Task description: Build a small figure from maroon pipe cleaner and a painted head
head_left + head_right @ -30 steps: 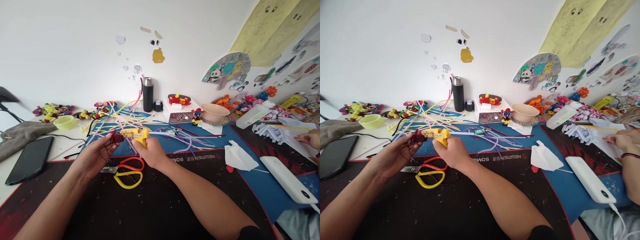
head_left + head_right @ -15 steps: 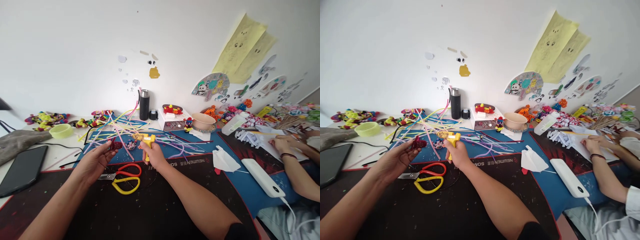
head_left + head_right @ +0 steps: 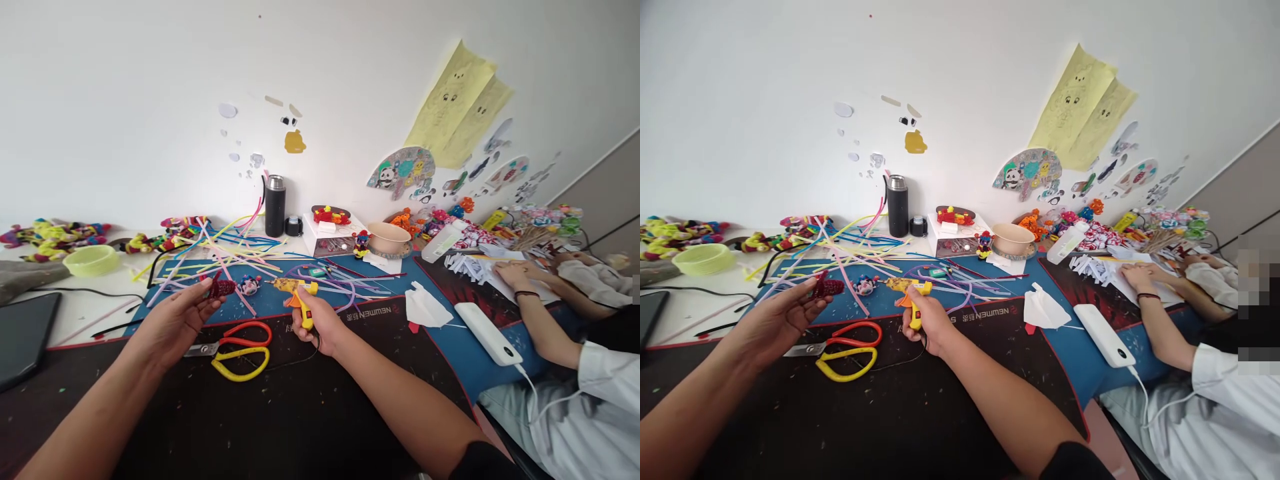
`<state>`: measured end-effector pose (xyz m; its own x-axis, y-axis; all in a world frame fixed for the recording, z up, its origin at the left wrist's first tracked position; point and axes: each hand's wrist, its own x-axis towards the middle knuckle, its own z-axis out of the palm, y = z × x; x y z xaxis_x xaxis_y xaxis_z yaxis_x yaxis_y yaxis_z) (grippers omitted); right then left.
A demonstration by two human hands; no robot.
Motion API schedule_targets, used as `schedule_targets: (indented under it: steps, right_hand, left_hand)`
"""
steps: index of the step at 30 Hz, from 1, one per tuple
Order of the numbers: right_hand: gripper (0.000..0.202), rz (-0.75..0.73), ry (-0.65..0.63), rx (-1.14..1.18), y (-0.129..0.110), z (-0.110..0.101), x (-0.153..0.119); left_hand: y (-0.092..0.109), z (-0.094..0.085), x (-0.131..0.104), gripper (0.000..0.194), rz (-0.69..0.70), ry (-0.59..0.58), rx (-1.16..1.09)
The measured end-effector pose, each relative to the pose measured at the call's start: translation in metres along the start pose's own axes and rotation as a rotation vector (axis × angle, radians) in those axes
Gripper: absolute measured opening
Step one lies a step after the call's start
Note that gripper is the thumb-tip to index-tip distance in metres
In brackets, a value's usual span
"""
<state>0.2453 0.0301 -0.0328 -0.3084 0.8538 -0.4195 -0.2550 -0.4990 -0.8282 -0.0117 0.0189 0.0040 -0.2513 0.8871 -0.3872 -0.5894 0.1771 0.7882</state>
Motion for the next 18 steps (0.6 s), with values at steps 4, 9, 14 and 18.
schedule_targets:
  steps: [4,9,14,18]
  right_hand:
    - [0.058,0.094,0.028,0.081,-0.007,0.002,-0.004]
    - [0.053,0.216,0.064,0.072,-0.014,0.002,0.001]
    - [0.052,0.201,-0.009,-0.149,-0.013,0.0,0.006]
    - [0.062,0.165,-0.064,-0.363,-0.012,-0.007,0.003]
  left_hand:
    - [0.0,0.002,-0.003,0.039,-0.005,0.0,-0.003]
    - [0.001,0.005,-0.004,0.028,-0.006,0.011,-0.007]
    - [0.003,0.007,-0.006,0.027,-0.021,0.02,-0.011]
    - [0.004,0.008,-0.007,0.023,-0.026,0.003,-0.02]
